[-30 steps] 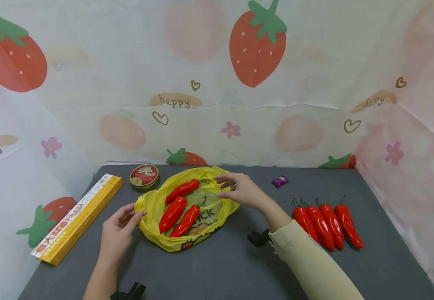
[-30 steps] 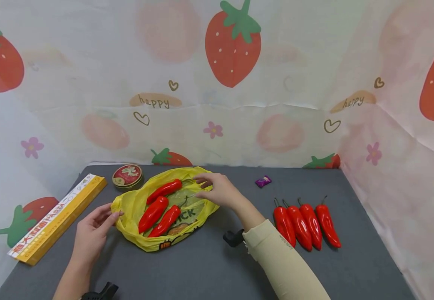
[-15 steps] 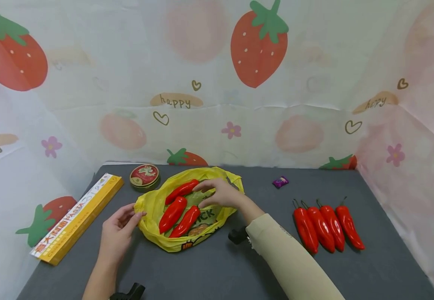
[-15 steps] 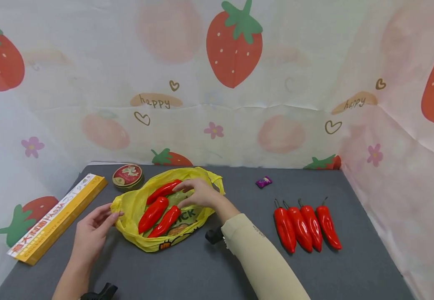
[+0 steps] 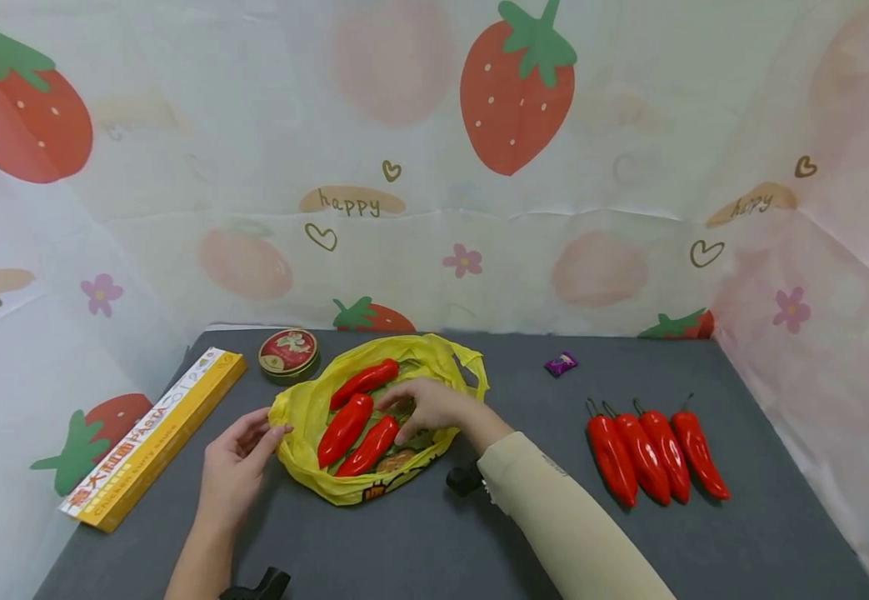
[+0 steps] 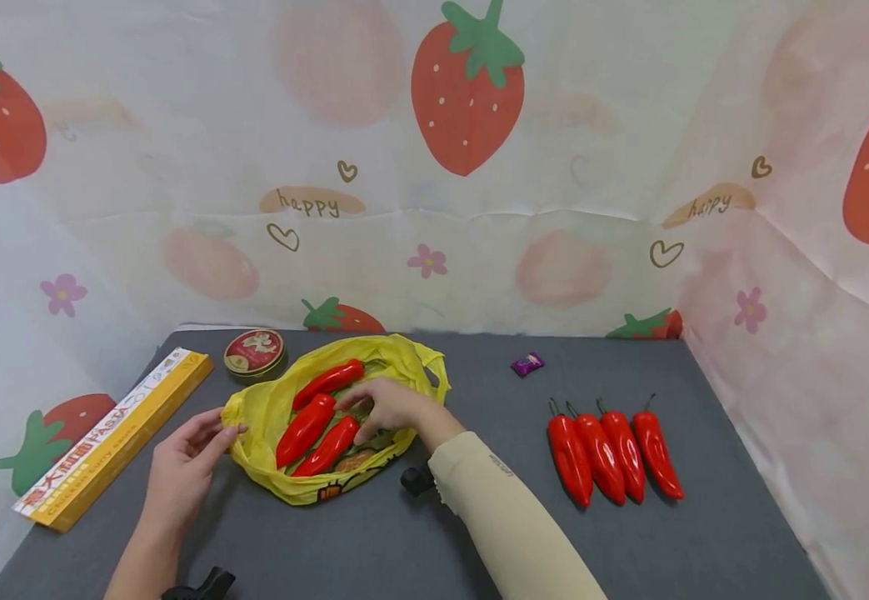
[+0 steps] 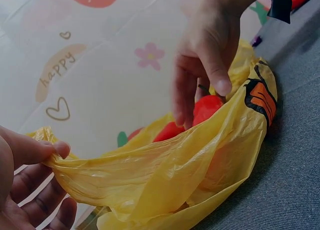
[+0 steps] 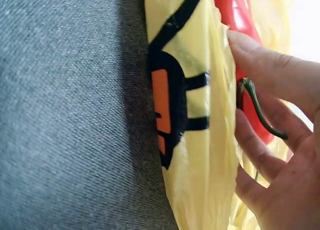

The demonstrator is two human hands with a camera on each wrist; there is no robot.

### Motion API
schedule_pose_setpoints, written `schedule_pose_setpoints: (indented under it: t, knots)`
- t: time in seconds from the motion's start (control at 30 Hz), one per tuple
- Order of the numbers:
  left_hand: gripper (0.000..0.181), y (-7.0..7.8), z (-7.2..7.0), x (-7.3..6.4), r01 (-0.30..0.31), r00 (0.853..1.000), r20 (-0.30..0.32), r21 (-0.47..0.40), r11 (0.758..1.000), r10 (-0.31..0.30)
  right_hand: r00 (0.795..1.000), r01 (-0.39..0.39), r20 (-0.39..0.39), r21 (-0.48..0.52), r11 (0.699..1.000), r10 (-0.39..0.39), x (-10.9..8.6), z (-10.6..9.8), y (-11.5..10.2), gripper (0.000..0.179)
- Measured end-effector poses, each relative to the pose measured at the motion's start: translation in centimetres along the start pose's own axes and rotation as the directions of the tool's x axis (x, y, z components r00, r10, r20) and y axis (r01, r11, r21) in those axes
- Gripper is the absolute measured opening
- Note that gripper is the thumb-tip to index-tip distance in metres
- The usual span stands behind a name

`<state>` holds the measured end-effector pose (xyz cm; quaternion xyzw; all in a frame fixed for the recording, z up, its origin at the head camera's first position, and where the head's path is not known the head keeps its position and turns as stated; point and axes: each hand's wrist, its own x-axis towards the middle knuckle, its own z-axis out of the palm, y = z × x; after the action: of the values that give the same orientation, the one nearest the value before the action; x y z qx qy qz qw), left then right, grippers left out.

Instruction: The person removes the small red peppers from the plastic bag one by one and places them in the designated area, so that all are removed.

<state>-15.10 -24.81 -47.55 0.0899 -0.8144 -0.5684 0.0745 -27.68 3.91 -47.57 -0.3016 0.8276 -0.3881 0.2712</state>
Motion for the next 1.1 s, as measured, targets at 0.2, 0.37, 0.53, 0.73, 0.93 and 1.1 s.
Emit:
schedule_pose_setpoints:
  t: [0.2,0.37,0.53,0.73,0.93,1.1]
  knots:
    - [0.041,0.0,-0.1,-0.1,-0.016,1.0,-0.002,0.005,1.0,0.016,1.0,-0.02,-0.025,-0.091,0.996,0.018,0.3,0.4,-0.4,0.043]
    - [0.042,0.1,-0.1,-0.2,-0.019,1.0,-0.008,0.019,1.0,0.019,0.998,0.047,-0.044,-0.05,0.998,-0.049,-0.2,-0.1,-0.3,0.042]
    - [0.041,0.0,0.0,-0.1,-0.016,1.0,-0.008,0.034,0.999,0.016,0.99,0.117,-0.098,0.121,0.986,-0.105,-1.6,-1.4,-0.3,0.049]
    - [0.041,0.2,-0.1,-0.1,-0.011,1.0,-0.013,0.044,0.999,0.012,0.978,0.154,-0.181,0.285,0.946,-0.105,-3.2,-2.3,-0.3,0.043]
    - [0.041,0.1,-0.2,-0.3,-0.007,1.0,0.001,0.021,1.0,0.007,0.964,0.131,-0.263,0.351,0.927,-0.037,-5.5,-3.2,-0.3,0.041]
    - [0.041,-0.2,-0.1,-0.1,-0.018,1.0,0.011,0.01,1.0,0.018,0.943,0.142,-0.332,0.364,0.92,-0.015,-7.7,-3.9,0.2,0.046]
